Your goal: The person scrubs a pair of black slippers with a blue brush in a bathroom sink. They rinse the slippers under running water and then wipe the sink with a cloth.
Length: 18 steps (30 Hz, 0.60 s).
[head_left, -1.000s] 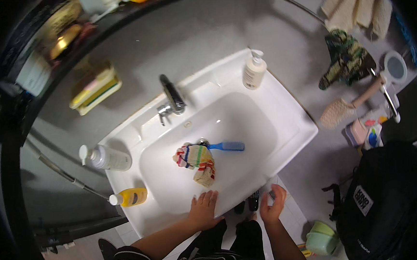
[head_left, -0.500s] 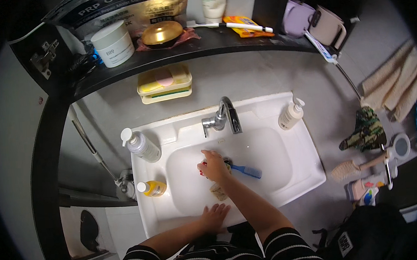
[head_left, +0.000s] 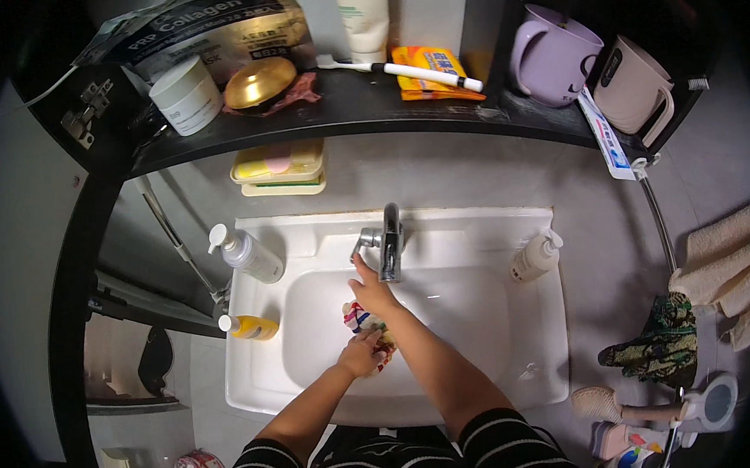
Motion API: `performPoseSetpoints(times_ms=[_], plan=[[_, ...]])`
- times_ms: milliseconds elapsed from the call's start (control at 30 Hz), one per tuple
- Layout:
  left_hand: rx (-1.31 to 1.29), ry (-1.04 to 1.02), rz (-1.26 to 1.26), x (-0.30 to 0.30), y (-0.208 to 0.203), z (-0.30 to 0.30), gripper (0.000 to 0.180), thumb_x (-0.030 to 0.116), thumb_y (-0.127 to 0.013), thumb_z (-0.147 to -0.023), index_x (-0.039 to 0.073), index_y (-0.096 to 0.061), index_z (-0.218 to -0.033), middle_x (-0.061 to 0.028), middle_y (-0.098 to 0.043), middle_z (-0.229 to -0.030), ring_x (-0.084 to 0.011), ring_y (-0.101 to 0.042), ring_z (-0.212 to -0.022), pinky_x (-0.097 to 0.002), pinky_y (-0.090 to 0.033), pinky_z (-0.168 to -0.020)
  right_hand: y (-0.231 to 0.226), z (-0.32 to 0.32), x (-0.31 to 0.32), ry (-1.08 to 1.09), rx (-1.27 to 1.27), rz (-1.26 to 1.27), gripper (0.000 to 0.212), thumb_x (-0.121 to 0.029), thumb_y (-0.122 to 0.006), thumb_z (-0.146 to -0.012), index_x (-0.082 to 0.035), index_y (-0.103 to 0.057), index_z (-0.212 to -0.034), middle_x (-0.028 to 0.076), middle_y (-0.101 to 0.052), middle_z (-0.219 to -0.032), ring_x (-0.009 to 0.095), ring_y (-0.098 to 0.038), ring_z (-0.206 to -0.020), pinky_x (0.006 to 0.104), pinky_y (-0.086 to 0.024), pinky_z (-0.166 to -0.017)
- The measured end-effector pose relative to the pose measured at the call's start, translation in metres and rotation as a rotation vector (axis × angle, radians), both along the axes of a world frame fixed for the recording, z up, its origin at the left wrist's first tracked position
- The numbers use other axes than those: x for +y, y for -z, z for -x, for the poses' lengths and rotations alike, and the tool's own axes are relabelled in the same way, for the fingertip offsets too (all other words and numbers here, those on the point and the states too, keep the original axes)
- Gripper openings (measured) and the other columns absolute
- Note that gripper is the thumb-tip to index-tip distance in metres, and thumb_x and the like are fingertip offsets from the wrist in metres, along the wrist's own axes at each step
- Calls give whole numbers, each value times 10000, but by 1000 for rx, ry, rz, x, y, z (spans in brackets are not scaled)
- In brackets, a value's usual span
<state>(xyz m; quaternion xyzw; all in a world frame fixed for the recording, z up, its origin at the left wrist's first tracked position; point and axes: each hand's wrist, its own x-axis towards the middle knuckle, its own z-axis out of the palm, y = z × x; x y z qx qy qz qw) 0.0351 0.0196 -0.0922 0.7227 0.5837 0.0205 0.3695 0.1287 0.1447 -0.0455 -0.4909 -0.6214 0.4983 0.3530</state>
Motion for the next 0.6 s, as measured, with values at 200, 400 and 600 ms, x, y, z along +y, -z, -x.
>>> performPoseSetpoints(times_ms=[200, 400, 600], plan=[[-63, -82, -116, 8, 16, -25, 472, 263, -570, -851, 88, -459, -1276, -118, -480, -1295, -315, -478, -1169, -419, -414, -951, -37, -35, -15, 10, 510, 573, 490, -178, -548, -883, -12, -406, -1321, 164, -464, -1301, 275, -495, -1158, 348, -420, -935], [-942, -709, 232, 53, 16, -38, 253, 155, -522, -870, 95, -530, -1116, -18, -592, -1017, -150, -577, -926, -323, -488, -769, -39, -72, -29, 103, 762, 1035, 227, -168, -518, -886, 24, -620, -949, 87, -628, -800, 179, -600, -712, 287, -510, -660], [142, -294, -324, 56, 30, -22, 605, 289, -662, -794, 202, -392, -1329, -125, -391, -1373, -313, -355, -1263, -513, -330, -1011, 50, -85, -34, 97, -447, 199, 281, -208, -543, -866, -51, -600, -1092, 114, -638, -900, 270, -619, -811, 390, -508, -757]])
